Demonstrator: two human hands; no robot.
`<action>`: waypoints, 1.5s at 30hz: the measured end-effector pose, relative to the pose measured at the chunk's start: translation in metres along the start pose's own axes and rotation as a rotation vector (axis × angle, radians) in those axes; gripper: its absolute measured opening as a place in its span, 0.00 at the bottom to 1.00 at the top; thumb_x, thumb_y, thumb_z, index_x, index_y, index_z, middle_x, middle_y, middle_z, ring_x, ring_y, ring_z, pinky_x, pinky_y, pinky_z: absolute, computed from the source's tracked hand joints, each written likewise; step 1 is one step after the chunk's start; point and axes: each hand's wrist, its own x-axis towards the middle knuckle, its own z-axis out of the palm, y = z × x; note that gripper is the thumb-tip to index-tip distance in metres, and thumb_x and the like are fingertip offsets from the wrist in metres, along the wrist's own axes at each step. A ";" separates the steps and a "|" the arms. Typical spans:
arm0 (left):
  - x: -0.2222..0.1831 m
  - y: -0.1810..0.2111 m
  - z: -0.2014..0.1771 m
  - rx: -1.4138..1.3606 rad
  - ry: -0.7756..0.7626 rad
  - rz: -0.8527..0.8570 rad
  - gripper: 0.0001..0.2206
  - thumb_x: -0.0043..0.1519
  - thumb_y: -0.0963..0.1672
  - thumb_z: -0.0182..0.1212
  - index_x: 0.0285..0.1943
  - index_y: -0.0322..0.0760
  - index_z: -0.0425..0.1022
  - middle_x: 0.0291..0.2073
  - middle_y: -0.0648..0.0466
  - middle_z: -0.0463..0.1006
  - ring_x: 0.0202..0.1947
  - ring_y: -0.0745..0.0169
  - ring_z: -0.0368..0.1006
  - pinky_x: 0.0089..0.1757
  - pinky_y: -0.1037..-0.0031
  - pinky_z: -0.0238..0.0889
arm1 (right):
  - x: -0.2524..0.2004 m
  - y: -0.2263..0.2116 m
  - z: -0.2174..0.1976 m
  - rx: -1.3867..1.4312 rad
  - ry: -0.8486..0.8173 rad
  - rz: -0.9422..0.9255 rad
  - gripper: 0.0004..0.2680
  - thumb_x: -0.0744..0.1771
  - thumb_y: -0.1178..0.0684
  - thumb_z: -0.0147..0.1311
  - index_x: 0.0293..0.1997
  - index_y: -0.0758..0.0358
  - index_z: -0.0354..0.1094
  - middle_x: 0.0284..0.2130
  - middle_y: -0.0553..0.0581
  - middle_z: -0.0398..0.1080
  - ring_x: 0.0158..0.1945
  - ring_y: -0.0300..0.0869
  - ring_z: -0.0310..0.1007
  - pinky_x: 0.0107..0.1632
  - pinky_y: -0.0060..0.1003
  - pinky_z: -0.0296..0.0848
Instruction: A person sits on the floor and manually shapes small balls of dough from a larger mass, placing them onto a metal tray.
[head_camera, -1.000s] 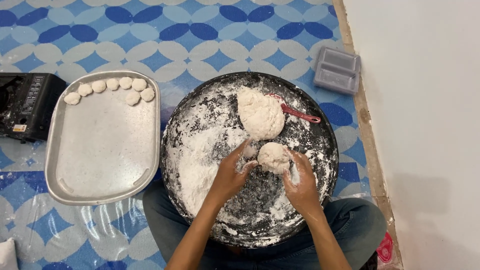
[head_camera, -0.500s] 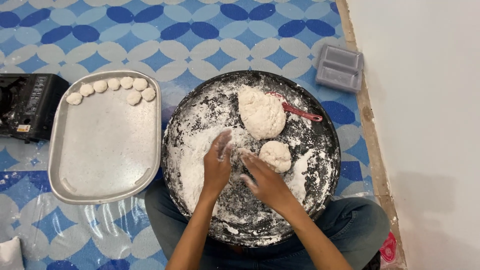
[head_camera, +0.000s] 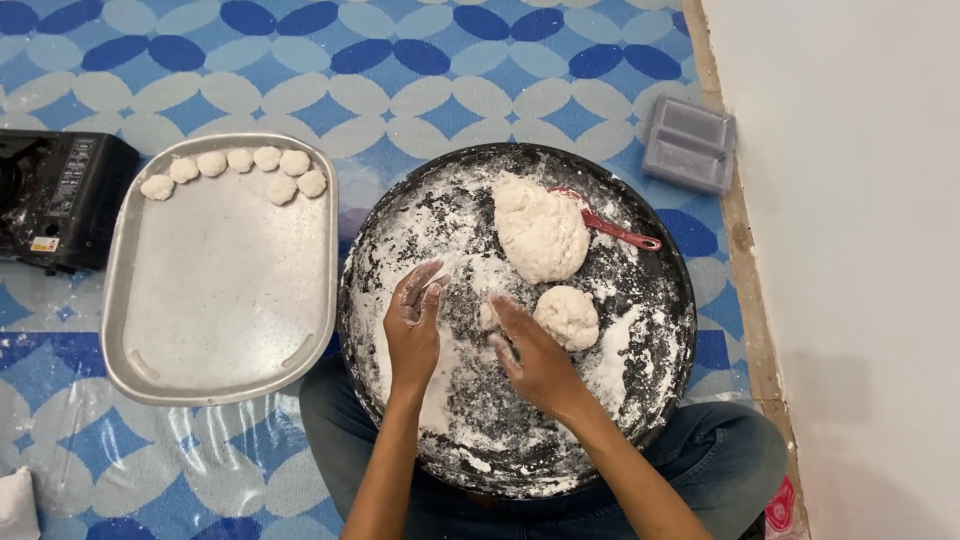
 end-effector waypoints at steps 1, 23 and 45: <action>0.000 -0.003 -0.001 -0.002 0.004 0.000 0.15 0.67 0.37 0.51 0.63 0.24 0.68 0.57 0.34 0.75 0.59 0.40 0.71 0.59 0.52 0.62 | 0.005 -0.005 0.001 -0.003 -0.003 -0.001 0.21 0.71 0.51 0.42 0.73 0.66 0.46 0.68 0.72 0.52 0.72 0.62 0.47 0.72 0.58 0.46; 0.002 0.008 -0.008 0.001 0.089 -0.091 0.14 0.67 0.40 0.54 0.61 0.28 0.71 0.55 0.39 0.78 0.57 0.45 0.74 0.57 0.56 0.65 | 0.040 -0.008 0.042 -0.656 -0.156 -0.053 0.29 0.71 0.35 0.27 0.74 0.74 0.34 0.72 0.76 0.40 0.75 0.60 0.35 0.73 0.56 0.30; 0.000 0.008 -0.013 0.283 0.041 -0.132 0.17 0.70 0.45 0.48 0.62 0.30 0.71 0.58 0.39 0.76 0.64 0.41 0.67 0.63 0.56 0.57 | 0.083 -0.017 0.026 -0.406 -0.140 -0.089 0.25 0.72 0.43 0.30 0.75 0.73 0.35 0.72 0.78 0.36 0.75 0.64 0.31 0.73 0.58 0.34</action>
